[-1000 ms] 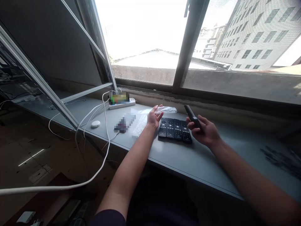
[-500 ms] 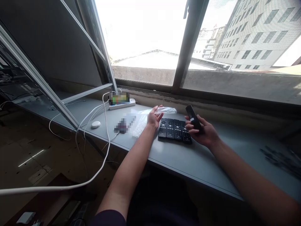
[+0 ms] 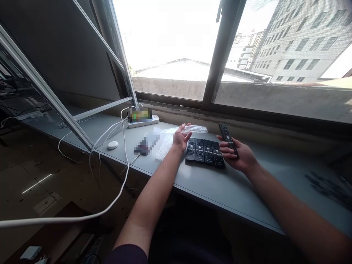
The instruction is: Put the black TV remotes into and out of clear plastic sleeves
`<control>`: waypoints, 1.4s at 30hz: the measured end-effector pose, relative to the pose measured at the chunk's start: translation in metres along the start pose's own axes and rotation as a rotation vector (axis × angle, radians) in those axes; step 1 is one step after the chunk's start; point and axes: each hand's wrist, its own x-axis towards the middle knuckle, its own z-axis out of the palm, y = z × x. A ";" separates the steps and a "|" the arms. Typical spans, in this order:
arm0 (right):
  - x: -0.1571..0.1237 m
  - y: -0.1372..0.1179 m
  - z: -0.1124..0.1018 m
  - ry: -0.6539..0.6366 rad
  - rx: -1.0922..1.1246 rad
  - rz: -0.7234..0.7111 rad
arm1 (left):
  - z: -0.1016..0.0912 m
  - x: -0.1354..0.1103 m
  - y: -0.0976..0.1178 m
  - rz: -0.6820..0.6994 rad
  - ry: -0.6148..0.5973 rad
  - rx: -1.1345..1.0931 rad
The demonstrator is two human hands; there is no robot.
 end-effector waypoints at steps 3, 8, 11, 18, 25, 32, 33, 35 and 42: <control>-0.001 0.000 0.001 0.012 0.019 0.006 | 0.000 0.000 0.000 0.001 -0.005 0.000; 0.001 -0.003 0.000 0.092 0.017 0.018 | -0.001 0.001 0.000 0.003 -0.013 0.004; 0.002 -0.006 -0.002 0.139 -0.024 0.007 | -0.001 0.001 0.000 0.000 -0.016 0.009; 0.002 -0.002 -0.001 0.057 -0.004 -0.018 | -0.001 0.001 -0.001 -0.006 0.001 0.013; 0.000 0.001 0.003 0.047 -0.017 -0.014 | -0.003 0.004 -0.002 -0.008 0.001 0.008; 0.000 -0.001 0.007 0.145 -0.038 -0.025 | 0.001 0.001 -0.001 -0.015 0.001 0.003; 0.000 -0.001 0.008 0.152 -0.033 -0.027 | 0.001 0.001 0.000 -0.017 0.003 0.006; 0.000 -0.001 0.008 0.144 -0.022 -0.035 | 0.001 0.000 0.000 -0.023 0.006 0.014; -0.001 0.000 0.005 0.037 -0.004 -0.051 | 0.001 0.000 0.000 -0.010 0.014 -0.017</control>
